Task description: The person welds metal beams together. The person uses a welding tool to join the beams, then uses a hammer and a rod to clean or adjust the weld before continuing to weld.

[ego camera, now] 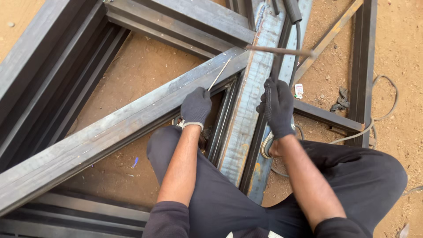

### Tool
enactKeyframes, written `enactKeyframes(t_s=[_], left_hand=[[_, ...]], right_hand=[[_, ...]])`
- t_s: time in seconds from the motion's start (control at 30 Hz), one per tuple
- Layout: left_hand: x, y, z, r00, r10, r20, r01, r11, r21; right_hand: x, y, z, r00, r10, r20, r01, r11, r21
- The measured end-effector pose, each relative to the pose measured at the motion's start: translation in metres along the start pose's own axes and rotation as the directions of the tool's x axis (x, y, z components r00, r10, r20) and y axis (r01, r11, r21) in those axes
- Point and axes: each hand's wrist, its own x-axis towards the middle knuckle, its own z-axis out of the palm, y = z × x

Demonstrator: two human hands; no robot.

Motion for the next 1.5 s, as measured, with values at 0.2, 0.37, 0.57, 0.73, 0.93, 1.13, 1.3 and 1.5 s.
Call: enactKeyframes(t_s=[0.2, 0.37, 0.57, 0.73, 0.93, 1.13, 1.3, 1.5], left_hand=[[0.01, -0.016, 0.036, 0.999, 0.028, 0.027, -0.024, 0.988, -0.153], [0.019, -0.024, 0.052, 0.992, 0.12, -0.037, -0.123, 0.986, -0.109], [0.014, -0.014, 0.037, 0.999, 0.011, 0.037, -0.005, 0.991, -0.135], [0.006, -0.01, 0.027, 0.996, 0.084, -0.005, -0.083, 0.968, -0.235], [0.0, 0.015, 0.029, 0.987, 0.16, -0.021, -0.157, 0.915, -0.372], [-0.002, 0.02, 0.012, 0.996, 0.084, -0.009, -0.085, 0.982, -0.168], [0.004, 0.011, 0.032, 0.999, 0.031, 0.032, -0.023, 0.972, -0.236], [0.014, 0.002, 0.055, 0.998, 0.007, 0.063, 0.008, 0.971, -0.239]], right_hand=[[0.003, 0.009, 0.026, 0.988, -0.034, 0.149, 0.1, 0.881, -0.463], [0.009, 0.0, 0.011, 0.992, -0.117, 0.042, 0.119, 0.992, -0.035], [0.028, 0.028, 0.025, 0.878, -0.271, 0.394, 0.475, 0.587, -0.656], [0.002, -0.009, 0.012, 0.998, 0.029, 0.053, -0.025, 0.997, -0.073], [-0.009, -0.004, -0.019, 0.991, -0.133, -0.012, 0.131, 0.987, -0.096], [-0.011, -0.004, -0.012, 0.999, 0.038, 0.034, -0.032, 0.985, -0.167], [-0.016, -0.037, -0.018, 0.988, -0.001, 0.156, 0.004, 1.0, -0.02], [-0.011, 0.011, 0.0, 0.846, -0.533, -0.022, 0.526, 0.84, -0.135]])
